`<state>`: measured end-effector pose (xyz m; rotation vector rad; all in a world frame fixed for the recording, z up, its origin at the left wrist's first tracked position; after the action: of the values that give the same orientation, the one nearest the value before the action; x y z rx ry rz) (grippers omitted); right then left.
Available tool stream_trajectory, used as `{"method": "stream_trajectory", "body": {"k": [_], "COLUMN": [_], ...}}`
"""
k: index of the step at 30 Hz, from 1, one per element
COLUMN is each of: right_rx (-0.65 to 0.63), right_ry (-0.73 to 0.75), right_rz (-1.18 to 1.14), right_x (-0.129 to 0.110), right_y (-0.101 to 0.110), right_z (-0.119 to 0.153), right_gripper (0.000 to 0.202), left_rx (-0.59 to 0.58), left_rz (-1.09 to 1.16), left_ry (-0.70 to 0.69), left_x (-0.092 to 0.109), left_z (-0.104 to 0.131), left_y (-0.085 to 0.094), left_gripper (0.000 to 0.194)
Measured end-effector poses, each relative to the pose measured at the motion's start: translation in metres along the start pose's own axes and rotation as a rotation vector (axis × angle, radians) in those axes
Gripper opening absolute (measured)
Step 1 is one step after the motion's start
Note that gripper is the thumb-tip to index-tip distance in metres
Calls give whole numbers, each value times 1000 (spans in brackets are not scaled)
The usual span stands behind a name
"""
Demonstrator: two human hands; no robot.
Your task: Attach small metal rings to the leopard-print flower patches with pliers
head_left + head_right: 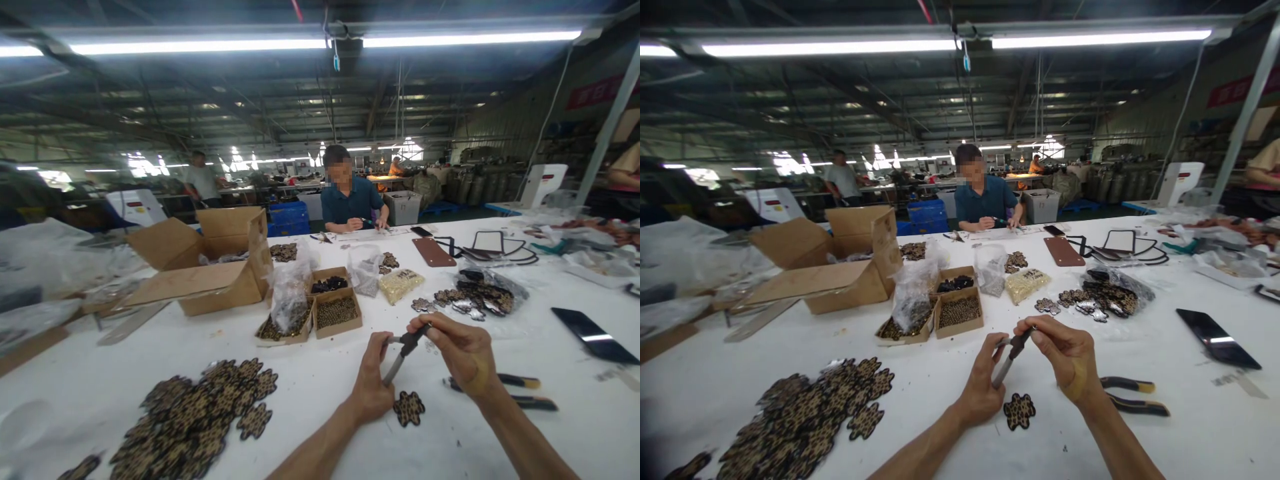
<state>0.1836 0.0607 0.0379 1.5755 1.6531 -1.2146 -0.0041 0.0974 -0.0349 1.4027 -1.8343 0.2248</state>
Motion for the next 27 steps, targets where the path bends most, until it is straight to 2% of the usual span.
{"method": "stream_trajectory", "body": {"k": [13,22,27], "right_rx": [13,47,68], "right_ry": [14,-20,-30], "right_rz": [27,-114,-135], "right_x": [-1,-2,2], "right_y": [0,-2,0], "right_z": [0,1,-1], "right_gripper": [22,19,19], "left_rx": [1,-1,27], "left_rz": [-20,8,-61], "left_ry": [-16,2,-9], "left_x": [1,-3,-6], "left_z": [-1,4,5], "left_y": [2,-8,-7], "left_gripper": [100,102,101]}}
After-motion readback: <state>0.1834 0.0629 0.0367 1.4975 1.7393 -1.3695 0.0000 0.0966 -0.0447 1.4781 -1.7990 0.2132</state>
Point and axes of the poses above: each hand's wrist, its own z-axis away from the middle knuckle, its own y-axis out of the back of the hand, x = y × z, the point moved 6 cm from there along -z, towards the middle knuckle, and after that the axes turned 9 degrees about -y, right-handed, at the moved point
